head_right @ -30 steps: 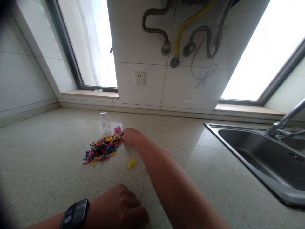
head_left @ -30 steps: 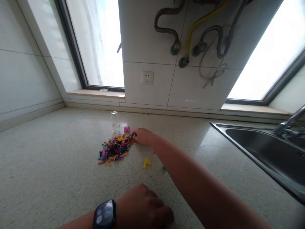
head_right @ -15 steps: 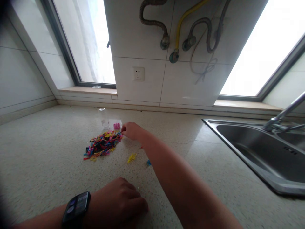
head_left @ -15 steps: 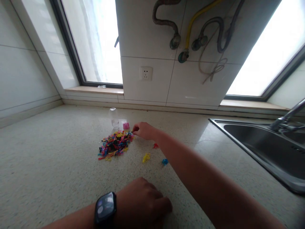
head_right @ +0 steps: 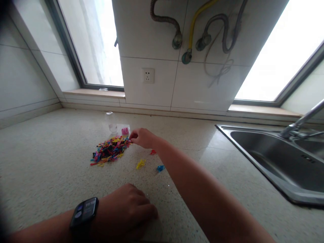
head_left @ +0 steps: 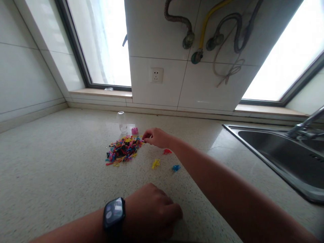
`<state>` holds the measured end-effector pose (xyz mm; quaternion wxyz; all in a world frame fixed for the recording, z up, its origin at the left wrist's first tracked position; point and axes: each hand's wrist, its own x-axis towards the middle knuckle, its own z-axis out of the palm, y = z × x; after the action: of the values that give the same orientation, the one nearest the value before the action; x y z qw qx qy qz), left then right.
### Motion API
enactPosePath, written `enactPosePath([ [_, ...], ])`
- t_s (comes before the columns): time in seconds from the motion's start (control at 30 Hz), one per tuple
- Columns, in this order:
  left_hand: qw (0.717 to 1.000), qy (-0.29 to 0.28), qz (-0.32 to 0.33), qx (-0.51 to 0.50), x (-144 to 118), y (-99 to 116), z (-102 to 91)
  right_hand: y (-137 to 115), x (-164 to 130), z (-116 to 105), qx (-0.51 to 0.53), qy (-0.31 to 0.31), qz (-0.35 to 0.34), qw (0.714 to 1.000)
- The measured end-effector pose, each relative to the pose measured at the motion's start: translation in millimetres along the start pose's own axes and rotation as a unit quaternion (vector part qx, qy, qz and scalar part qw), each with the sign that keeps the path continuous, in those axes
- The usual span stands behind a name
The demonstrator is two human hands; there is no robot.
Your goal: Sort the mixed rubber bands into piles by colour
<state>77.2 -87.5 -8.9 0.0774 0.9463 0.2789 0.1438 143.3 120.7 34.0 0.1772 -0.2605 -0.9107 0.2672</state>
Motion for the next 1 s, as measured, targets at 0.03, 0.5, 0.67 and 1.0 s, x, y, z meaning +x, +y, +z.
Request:
enactPosePath([
  [0.03, 1.0, 0.001, 0.0, 0.001, 0, 0, 0.3, 0, -1, 0, 0.004, 0.0, 0.0, 1.0],
  [0.5, 1.0, -0.012, 0.004, 0.01, 0, 0, -2.0, 1, -42, -35, 0.103, 0.038, 0.042, 0.993],
  [0.67, 1.0, -0.002, 0.007, 0.026, 0, 1, 1.2, 28, -109, -67, 0.085, 0.108, 0.073, 0.988],
  [1.0, 1.0, -0.006, 0.009, 0.027, 1, 4, -3.2, 57, -189, -86, 0.004, -0.03, 0.165, 0.986],
])
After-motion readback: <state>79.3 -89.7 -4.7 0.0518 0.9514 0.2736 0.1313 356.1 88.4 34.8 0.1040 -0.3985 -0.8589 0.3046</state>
